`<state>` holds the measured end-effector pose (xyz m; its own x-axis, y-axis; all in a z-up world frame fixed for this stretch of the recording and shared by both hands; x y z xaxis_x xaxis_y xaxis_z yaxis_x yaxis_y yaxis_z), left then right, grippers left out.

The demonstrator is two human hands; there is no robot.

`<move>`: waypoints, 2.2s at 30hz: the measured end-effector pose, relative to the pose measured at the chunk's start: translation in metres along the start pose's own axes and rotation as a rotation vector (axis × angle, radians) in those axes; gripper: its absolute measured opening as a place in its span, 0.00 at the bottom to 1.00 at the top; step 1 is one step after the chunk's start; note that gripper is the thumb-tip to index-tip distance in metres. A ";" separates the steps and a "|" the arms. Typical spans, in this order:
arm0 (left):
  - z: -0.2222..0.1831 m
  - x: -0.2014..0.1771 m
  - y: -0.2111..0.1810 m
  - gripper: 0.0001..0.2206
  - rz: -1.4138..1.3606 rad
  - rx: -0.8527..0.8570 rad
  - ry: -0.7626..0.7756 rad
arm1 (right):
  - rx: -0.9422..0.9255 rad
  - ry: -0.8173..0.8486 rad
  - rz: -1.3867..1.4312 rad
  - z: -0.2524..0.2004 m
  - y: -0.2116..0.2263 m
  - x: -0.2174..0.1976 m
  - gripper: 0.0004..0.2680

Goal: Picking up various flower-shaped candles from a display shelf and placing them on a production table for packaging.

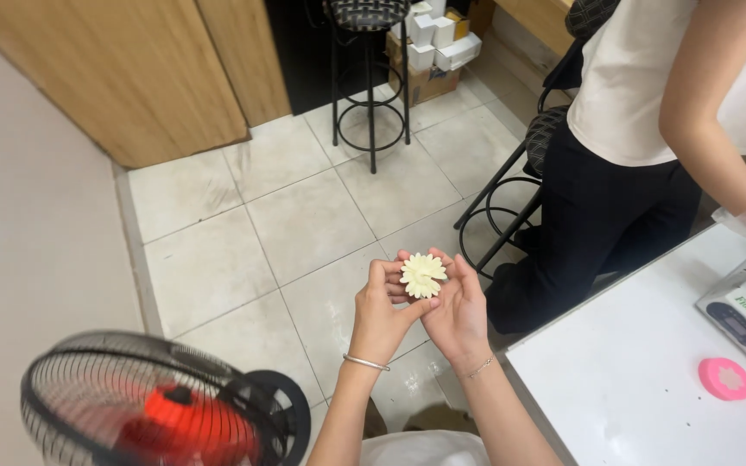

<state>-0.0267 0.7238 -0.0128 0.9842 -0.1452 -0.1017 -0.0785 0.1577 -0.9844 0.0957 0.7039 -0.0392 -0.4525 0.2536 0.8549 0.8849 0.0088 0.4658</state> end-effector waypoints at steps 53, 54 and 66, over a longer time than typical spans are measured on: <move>0.925 0.291 0.137 0.29 -0.328 -0.003 0.635 | -0.672 -0.436 0.160 0.813 0.337 0.032 0.18; 0.930 0.303 0.140 0.29 -0.326 -0.008 0.648 | -0.696 -0.449 0.161 0.816 0.346 0.028 0.18; 0.999 0.478 0.148 0.29 -0.242 0.107 0.783 | -0.799 -0.588 0.191 0.869 0.485 -0.079 0.19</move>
<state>0.5912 1.6530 -0.0633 0.5731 -0.8195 0.0013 0.1757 0.1214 -0.9769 0.6569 1.5291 -0.0788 0.0062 0.6211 0.7837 0.5057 -0.6781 0.5334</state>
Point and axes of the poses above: each hand's wrist, its own z-axis towards the middle knuckle, its own x-axis out of the palm, y = z × x, the point moved 5 cm from there along z, towards the middle knuckle, and after that the axes turned 4 degrees about -y, right-handed, at the moved point
